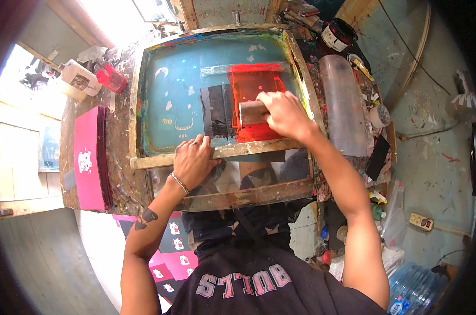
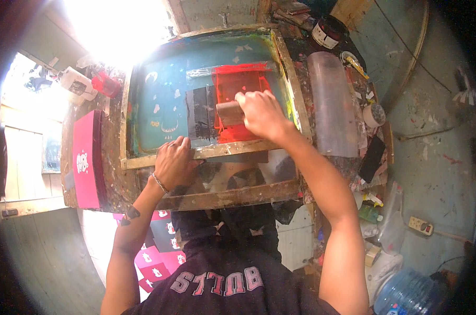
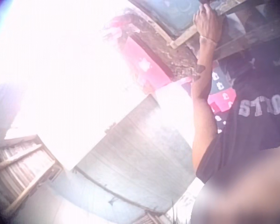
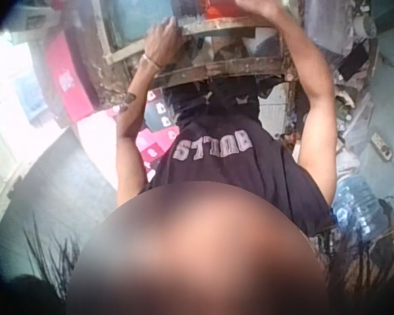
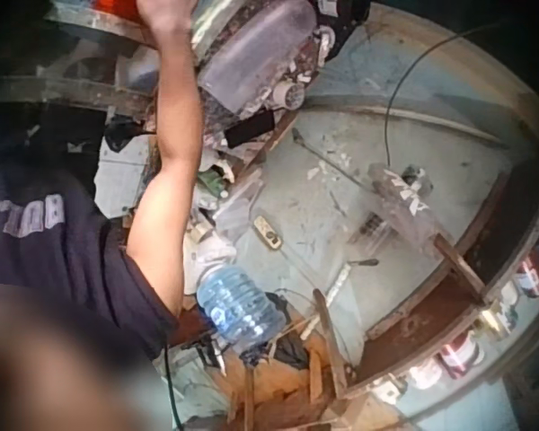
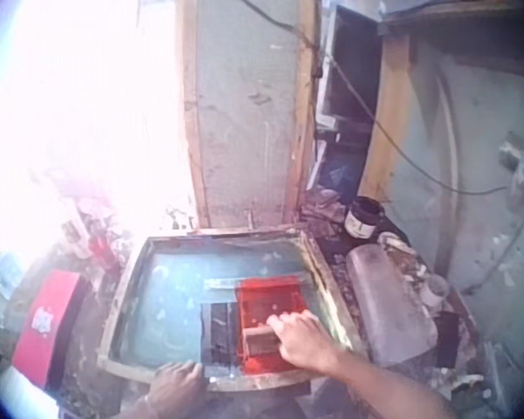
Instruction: The person performs screen printing on small rectangular cards using a squeegee to pull red ink across a mesh screen. They repeatedly place cards under the screen, apply ink, and stack the finished cards on the floor.
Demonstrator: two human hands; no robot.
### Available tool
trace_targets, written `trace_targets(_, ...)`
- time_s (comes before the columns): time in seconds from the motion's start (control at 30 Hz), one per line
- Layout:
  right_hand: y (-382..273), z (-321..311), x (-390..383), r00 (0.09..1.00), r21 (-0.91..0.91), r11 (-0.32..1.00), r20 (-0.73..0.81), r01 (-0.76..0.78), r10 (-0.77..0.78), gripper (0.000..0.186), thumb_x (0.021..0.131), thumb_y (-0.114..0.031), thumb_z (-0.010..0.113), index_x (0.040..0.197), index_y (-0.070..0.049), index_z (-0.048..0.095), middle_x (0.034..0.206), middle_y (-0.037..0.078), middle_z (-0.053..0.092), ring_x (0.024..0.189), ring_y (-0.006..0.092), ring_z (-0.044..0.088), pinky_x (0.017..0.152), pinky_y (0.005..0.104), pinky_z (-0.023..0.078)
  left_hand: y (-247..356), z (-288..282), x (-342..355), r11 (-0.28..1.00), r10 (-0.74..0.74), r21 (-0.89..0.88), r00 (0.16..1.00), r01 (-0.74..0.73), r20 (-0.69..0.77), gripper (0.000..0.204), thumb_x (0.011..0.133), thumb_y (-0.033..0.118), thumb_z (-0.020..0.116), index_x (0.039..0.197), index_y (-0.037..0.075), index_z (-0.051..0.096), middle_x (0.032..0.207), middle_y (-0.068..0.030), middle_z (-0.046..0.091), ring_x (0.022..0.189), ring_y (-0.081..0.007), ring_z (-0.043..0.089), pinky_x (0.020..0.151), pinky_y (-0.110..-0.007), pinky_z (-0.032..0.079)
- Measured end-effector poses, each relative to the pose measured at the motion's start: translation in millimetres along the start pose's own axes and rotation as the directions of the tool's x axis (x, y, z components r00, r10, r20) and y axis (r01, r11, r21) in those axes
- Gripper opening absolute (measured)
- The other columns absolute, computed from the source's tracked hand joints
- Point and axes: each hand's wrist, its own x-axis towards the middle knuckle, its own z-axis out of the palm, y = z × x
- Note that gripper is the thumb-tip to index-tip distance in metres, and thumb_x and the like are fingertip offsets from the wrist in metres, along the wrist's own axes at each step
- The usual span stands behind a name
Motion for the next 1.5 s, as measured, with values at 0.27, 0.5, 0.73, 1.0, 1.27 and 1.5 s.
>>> trace_targets(0.27,-22.7,4.5,-41.5,0.999,-0.037,0.999,-0.041,-0.037,0.035,0.03,0.083,-0.001,0.063,0.113,-0.004,0.064,0.102,0.017,0.067,0.102,0.0358,0.064,0.091,0.048,0.047,-1.8,1.7,-1.4,0.999,-0.003,-0.037,1.0,0.003,-0.001,0.046,0.076,0.033,0.086,0.099,0.003,0.058,0.098,-0.0116,0.063,0.094,-0.034,0.068,0.086,-0.045,0.053)
trace_targets(0.5,48.5,26.6,54.9,0.945,-0.208,0.974,-0.291,0.093,-0.152,0.031,0.085,0.0,0.057,0.114,-0.005,0.066,0.101,0.017,0.068,0.103,0.0359,0.065,0.092,0.0474,0.049,-4.7,1.5,-3.0,0.999,-0.026,-0.043,0.999,0.027,0.03,0.049,0.074,0.035,0.087,0.098,0.005,0.058,0.097,-0.0095,0.063,0.094,-0.0316,0.067,0.085,-0.043,0.052)
trace_targets(0.73,66.5,19.5,108.7,0.965,-0.153,0.987,-0.248,0.045,-0.082,0.031,0.082,0.003,0.054,0.109,-0.006,0.065,0.095,0.018,0.071,0.097,0.0382,0.068,0.087,0.0507,0.05,-4.2,3.2,-1.2,0.998,0.002,-0.058,1.0,-0.003,-0.014,0.048,0.073,0.032,0.088,0.099,0.007,0.057,0.097,-0.0074,0.06,0.095,-0.0259,0.064,0.084,-0.039,0.047)
trace_targets(1.0,-30.0,9.0,-45.3,0.993,-0.067,0.997,-0.111,0.029,-0.036,0.036,0.077,0.002,0.067,0.112,-0.005,0.065,0.093,0.014,0.066,0.092,0.0353,0.063,0.085,0.046,0.048,-6.7,2.8,-5.0,0.993,-0.025,-0.121,0.997,0.016,-0.075,0.047,0.07,0.031,0.089,0.095,0.006,0.059,0.095,-0.0086,0.061,0.095,-0.029,0.064,0.085,-0.041,0.048)
trace_targets(1.27,-53.8,-49.1,-47.0,0.898,-0.203,0.97,-0.389,0.136,-0.207,0.052,0.086,-0.044,0.072,0.111,0.001,0.066,0.096,0.017,0.061,0.091,0.0373,0.063,0.085,0.0496,0.05,-8.0,-97.9,15.6,0.97,-0.115,-0.229,0.985,0.083,-0.131,0.045,0.061,0.034,0.099,0.077,0.005,0.068,0.075,-0.0072,0.07,0.066,-0.0197,0.067,0.061,-0.035,0.052)
trace_targets(1.5,-40.7,-188.1,60.7,0.863,-0.227,0.974,-0.492,-0.004,-0.111,0.051,0.095,-0.055,0.063,0.105,-0.005,0.072,0.09,0.014,0.072,0.079,0.0323,0.07,0.076,0.0437,0.055,30.6,-122.0,44.0,0.969,0.031,-0.121,0.593,-0.215,-0.804,0.039,0.077,0.021,0.089,0.106,0.003,0.07,0.108,-0.0113,0.068,0.099,-0.028,0.063,0.093,-0.043,0.048)
